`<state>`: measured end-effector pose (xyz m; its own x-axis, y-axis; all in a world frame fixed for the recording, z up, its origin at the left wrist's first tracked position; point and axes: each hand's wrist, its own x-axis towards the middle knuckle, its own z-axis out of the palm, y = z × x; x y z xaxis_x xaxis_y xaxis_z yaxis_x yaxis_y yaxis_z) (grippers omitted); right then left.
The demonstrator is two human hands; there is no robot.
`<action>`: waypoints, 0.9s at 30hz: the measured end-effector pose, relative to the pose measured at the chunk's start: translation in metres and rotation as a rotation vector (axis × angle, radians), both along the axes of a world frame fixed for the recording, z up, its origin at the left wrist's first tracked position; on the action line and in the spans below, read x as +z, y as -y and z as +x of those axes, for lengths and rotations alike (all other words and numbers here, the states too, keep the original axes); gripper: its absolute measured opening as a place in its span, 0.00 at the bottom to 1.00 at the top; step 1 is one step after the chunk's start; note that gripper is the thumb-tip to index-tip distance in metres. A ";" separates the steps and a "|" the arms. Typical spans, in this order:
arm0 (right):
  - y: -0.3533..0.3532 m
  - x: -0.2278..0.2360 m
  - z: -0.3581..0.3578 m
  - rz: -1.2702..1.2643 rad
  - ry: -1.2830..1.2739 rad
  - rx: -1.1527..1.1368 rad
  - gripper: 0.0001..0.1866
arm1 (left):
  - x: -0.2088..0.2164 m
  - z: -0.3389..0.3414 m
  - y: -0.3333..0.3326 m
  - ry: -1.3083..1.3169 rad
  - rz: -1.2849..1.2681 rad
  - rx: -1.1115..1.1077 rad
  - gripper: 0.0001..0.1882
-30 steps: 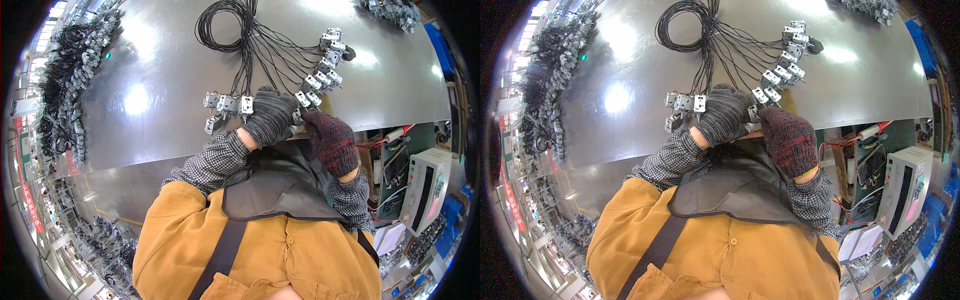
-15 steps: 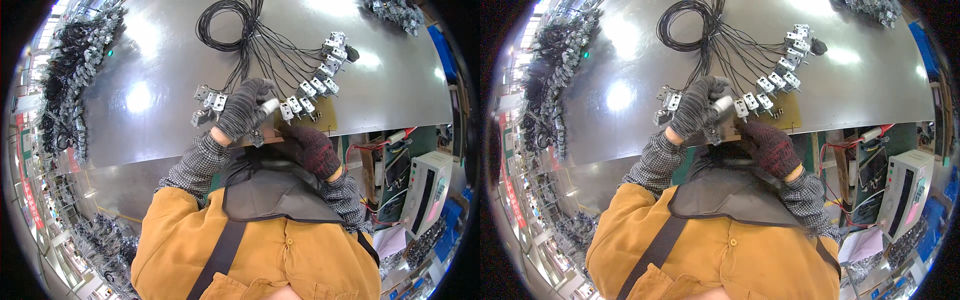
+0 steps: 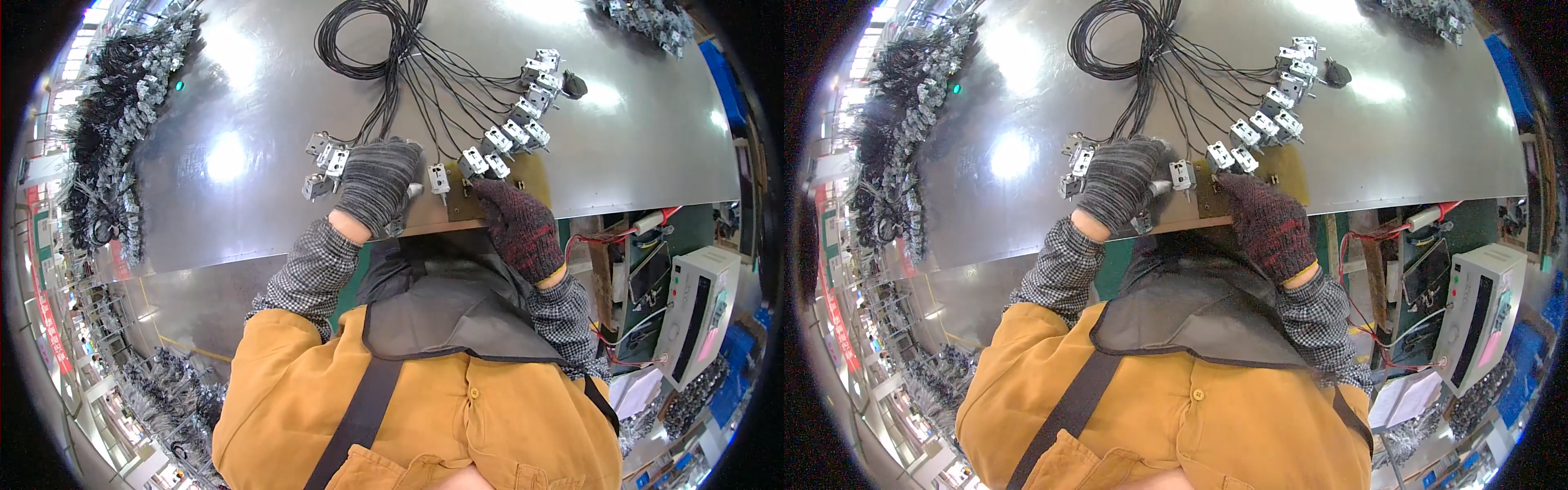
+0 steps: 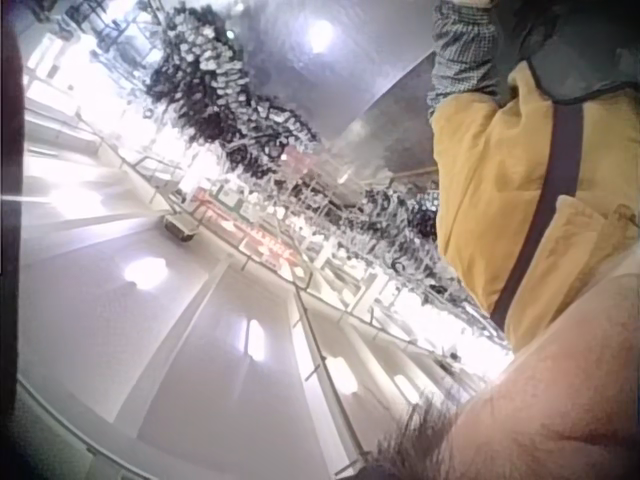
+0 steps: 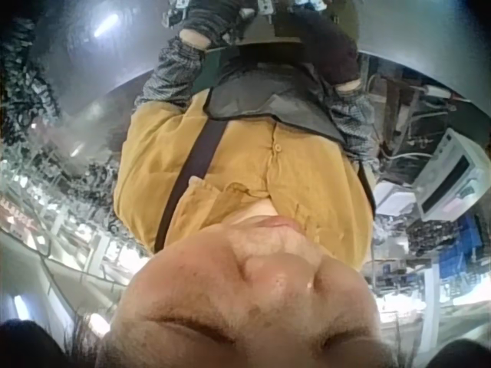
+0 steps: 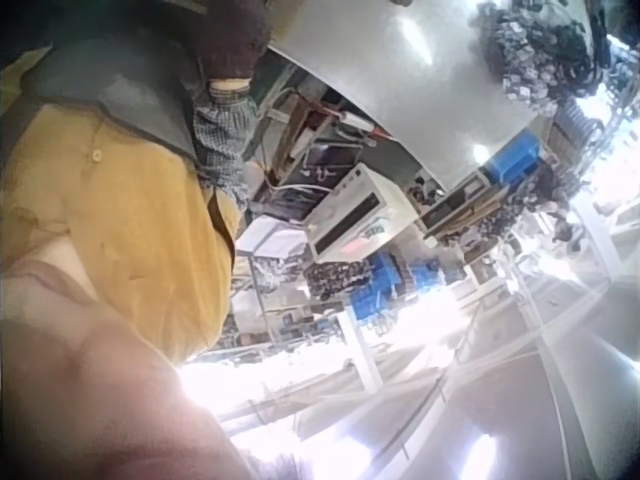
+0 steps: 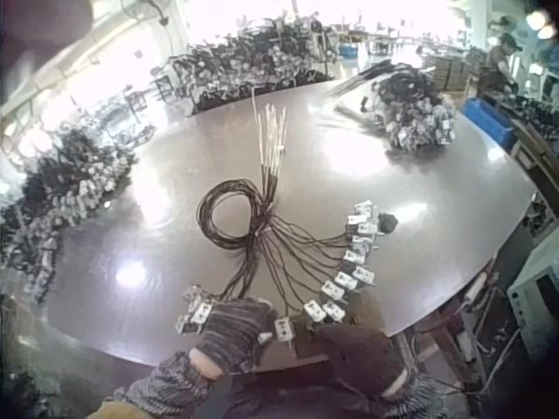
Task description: Connect individual wires from a large bundle into specific electrical components on an assembly board.
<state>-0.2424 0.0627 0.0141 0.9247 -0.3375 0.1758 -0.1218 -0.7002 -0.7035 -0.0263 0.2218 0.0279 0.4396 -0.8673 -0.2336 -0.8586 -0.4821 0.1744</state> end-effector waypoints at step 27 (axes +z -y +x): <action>0.010 0.006 0.011 0.299 -0.127 -0.021 0.19 | -0.023 -0.002 0.003 -0.534 -0.708 0.214 0.26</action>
<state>-0.2312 0.0522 0.0200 0.9254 -0.3756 -0.0505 -0.2339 -0.4611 -0.8560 -0.0281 0.2188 0.0046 0.5942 -0.7977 0.1032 -0.4832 -0.2514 0.8386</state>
